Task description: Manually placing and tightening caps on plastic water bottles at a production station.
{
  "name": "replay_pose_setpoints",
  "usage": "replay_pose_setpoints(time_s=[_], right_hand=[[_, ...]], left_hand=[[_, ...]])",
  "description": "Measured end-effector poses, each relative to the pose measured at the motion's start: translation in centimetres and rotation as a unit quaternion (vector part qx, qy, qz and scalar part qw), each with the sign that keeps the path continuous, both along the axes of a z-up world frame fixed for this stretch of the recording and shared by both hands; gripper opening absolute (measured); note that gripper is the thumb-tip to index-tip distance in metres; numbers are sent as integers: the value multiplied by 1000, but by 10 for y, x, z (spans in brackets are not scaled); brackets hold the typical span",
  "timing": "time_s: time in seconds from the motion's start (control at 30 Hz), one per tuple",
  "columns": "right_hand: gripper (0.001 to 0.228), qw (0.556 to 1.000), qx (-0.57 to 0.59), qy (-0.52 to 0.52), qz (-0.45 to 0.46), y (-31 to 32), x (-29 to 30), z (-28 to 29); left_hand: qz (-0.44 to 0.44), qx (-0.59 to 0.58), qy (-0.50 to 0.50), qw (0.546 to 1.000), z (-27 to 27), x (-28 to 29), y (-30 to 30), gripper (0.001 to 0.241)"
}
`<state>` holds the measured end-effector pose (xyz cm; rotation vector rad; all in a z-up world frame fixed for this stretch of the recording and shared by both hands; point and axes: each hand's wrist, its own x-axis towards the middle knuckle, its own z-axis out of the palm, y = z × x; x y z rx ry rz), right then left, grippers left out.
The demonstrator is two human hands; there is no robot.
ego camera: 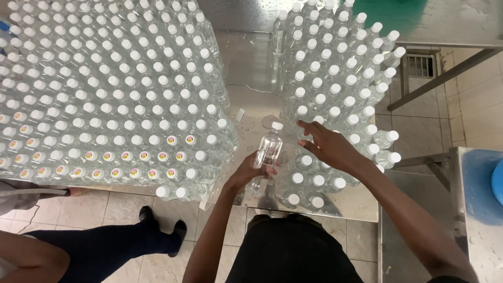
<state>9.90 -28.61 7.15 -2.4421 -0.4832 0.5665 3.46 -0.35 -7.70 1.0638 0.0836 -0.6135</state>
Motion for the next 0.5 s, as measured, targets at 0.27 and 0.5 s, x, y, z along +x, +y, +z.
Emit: replay_pose_setpoints(time_s=[0.27, 0.5], right_hand=[[47, 929, -67, -170, 323, -6, 20, -7], [63, 972, 8, 215, 92, -17, 7, -54]], left_hand=[[-179, 107, -142, 968, 46, -11, 16, 99], [-190, 210, -171, 944, 84, -20, 12, 97]])
